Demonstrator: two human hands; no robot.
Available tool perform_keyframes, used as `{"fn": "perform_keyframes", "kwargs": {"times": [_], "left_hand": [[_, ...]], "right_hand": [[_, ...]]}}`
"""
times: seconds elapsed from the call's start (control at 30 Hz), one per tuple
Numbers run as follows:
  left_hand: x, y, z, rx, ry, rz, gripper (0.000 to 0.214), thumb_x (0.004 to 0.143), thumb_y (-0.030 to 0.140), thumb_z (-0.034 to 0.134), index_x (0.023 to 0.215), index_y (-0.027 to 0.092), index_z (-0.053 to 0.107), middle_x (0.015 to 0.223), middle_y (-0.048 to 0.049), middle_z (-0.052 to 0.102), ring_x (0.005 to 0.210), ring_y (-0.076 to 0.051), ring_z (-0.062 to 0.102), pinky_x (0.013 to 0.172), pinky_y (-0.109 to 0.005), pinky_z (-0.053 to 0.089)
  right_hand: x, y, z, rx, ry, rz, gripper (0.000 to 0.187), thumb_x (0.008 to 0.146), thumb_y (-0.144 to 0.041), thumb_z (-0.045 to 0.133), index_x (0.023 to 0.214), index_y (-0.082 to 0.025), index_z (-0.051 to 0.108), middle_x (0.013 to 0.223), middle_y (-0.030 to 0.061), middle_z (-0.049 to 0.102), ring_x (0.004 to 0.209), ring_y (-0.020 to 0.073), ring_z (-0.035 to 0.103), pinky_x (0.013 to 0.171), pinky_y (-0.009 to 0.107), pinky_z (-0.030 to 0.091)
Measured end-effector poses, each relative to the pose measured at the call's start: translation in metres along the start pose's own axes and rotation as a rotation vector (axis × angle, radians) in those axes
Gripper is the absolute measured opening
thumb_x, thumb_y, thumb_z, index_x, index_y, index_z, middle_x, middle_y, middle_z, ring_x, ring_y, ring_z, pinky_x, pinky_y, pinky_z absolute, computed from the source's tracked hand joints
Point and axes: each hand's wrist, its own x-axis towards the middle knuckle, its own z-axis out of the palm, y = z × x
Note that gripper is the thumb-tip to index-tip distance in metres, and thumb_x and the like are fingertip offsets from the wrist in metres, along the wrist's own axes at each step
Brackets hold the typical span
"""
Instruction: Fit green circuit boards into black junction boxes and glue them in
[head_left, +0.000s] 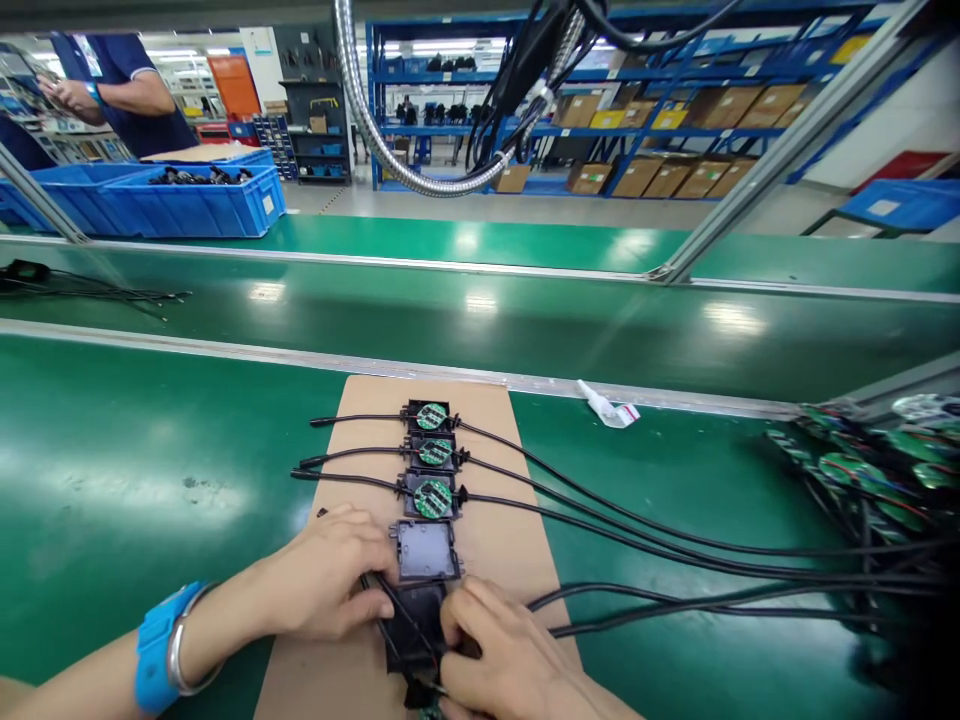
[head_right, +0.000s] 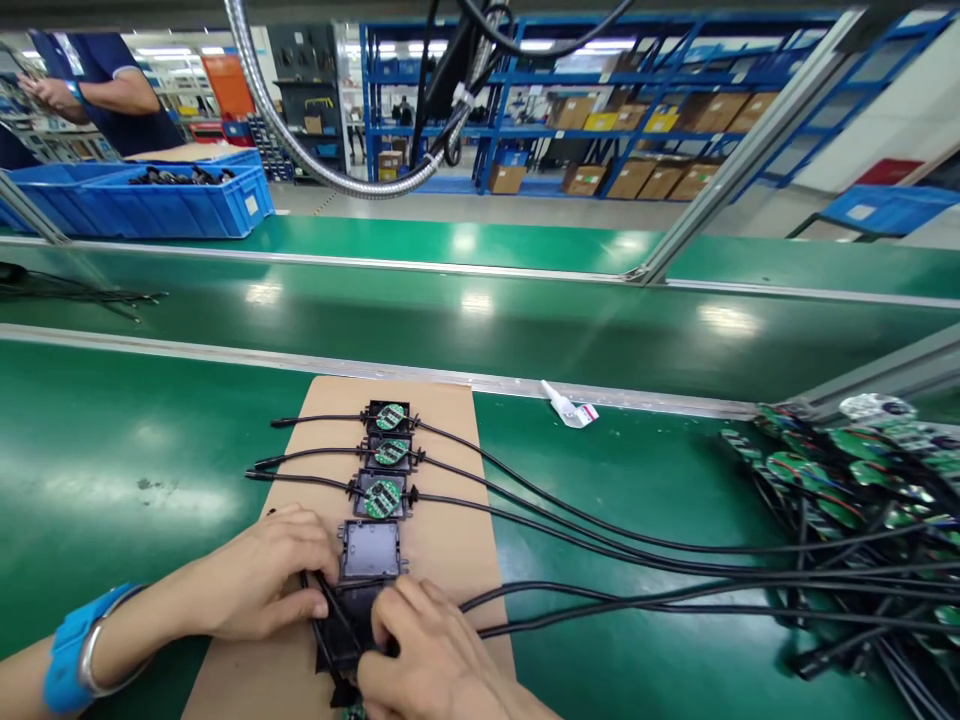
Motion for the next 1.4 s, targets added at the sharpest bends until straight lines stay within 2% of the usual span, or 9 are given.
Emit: {"fn": "perform_keyframes", "kwargs": {"times": [0.13, 0.23, 0.43, 0.6, 0.7, 0.83, 0.97, 1.17, 1.4], "left_hand": [[-0.007, 0.001, -0.009, 0.022, 0.117, 0.031, 0.01, 0.091, 0.022, 0.052, 0.091, 0.024, 0.062, 0.089, 0.0021, 0.066, 0.086, -0.016, 0.059, 0.081, -0.03, 0.038], [-0.014, -0.001, -0.012, 0.105, 0.213, -0.056, 0.015, 0.093, 0.025, 0.046, 0.09, 0.022, 0.06, 0.087, -0.0011, 0.065, 0.082, -0.019, 0.059, 0.071, -0.029, 0.04], [-0.015, -0.015, -0.002, 0.291, 0.171, -0.193, 0.017, 0.089, 0.022, 0.044, 0.08, 0.019, 0.058, 0.08, -0.0036, 0.063, 0.074, -0.021, 0.059, 0.063, -0.03, 0.042], [-0.014, -0.014, 0.0, 0.396, 0.257, -0.234, 0.014, 0.087, 0.02, 0.046, 0.08, 0.018, 0.058, 0.087, -0.0074, 0.059, 0.082, -0.025, 0.056, 0.07, -0.037, 0.043], [-0.02, -0.006, 0.0, 0.335, 0.3, -0.106, 0.011, 0.087, 0.021, 0.048, 0.089, 0.018, 0.058, 0.093, -0.0078, 0.058, 0.087, -0.025, 0.051, 0.076, -0.04, 0.041], [-0.03, -0.001, 0.008, 0.204, 0.123, 0.13, 0.016, 0.084, 0.019, 0.051, 0.098, 0.022, 0.059, 0.091, -0.0049, 0.059, 0.088, -0.022, 0.052, 0.085, -0.041, 0.039], [-0.044, -0.001, 0.011, 0.213, 0.23, 0.202, 0.023, 0.088, 0.011, 0.043, 0.099, 0.022, 0.06, 0.08, -0.0039, 0.06, 0.076, -0.018, 0.054, 0.075, -0.035, 0.041], [-0.08, 0.003, 0.006, 0.319, 0.499, 0.094, 0.021, 0.09, 0.013, 0.047, 0.107, 0.021, 0.057, 0.073, -0.0022, 0.061, 0.062, -0.015, 0.054, 0.056, -0.027, 0.039], [-0.093, -0.008, 0.037, 0.382, 0.375, -0.066, 0.021, 0.092, 0.019, 0.043, 0.095, 0.02, 0.064, 0.073, -0.0036, 0.06, 0.064, -0.016, 0.056, 0.057, -0.027, 0.043]], "right_hand": [[0.004, 0.009, -0.036, 0.25, -0.047, 0.143, 0.031, 0.079, -0.044, 0.069, 0.092, -0.023, 0.052, 0.093, 0.0021, 0.056, 0.081, 0.0163, 0.052, 0.067, 0.026, 0.042], [0.009, 0.026, -0.056, 0.339, -0.002, 0.187, 0.017, 0.092, -0.033, 0.052, 0.105, -0.022, 0.05, 0.096, 0.0038, 0.059, 0.084, 0.0162, 0.055, 0.074, 0.028, 0.046], [0.015, 0.057, -0.026, 0.091, 0.113, 0.133, 0.014, 0.093, -0.025, 0.051, 0.105, -0.021, 0.058, 0.099, 0.0075, 0.064, 0.095, 0.0206, 0.059, 0.082, 0.034, 0.047], [0.014, 0.054, -0.02, -0.087, 0.163, 0.108, 0.012, 0.091, -0.026, 0.054, 0.098, -0.019, 0.06, 0.091, 0.0081, 0.063, 0.087, 0.023, 0.055, 0.076, 0.038, 0.046], [0.003, 0.038, -0.03, -0.106, 0.167, 0.029, 0.008, 0.09, -0.023, 0.053, 0.094, -0.018, 0.058, 0.088, 0.0083, 0.059, 0.082, 0.0221, 0.05, 0.072, 0.038, 0.044], [-0.018, 0.014, -0.032, -0.048, -0.092, -0.023, 0.002, 0.082, -0.019, 0.056, 0.082, -0.02, 0.054, 0.084, 0.0061, 0.056, 0.079, 0.0213, 0.049, 0.068, 0.035, 0.042], [-0.032, 0.009, -0.028, 0.01, -0.088, -0.003, 0.014, 0.086, -0.01, 0.042, 0.081, -0.02, 0.05, 0.081, 0.0047, 0.055, 0.075, 0.0186, 0.049, 0.065, 0.031, 0.04], [-0.037, 0.022, -0.024, -0.054, 0.123, 0.088, 0.017, 0.093, -0.017, 0.041, 0.08, -0.02, 0.05, 0.075, 0.0034, 0.053, 0.068, 0.016, 0.048, 0.058, 0.028, 0.035], [-0.025, 0.027, -0.003, -0.238, 0.141, 0.049, 0.023, 0.091, -0.017, 0.041, 0.071, -0.019, 0.051, 0.07, 0.0038, 0.052, 0.066, 0.0171, 0.046, 0.058, 0.03, 0.032]]}}
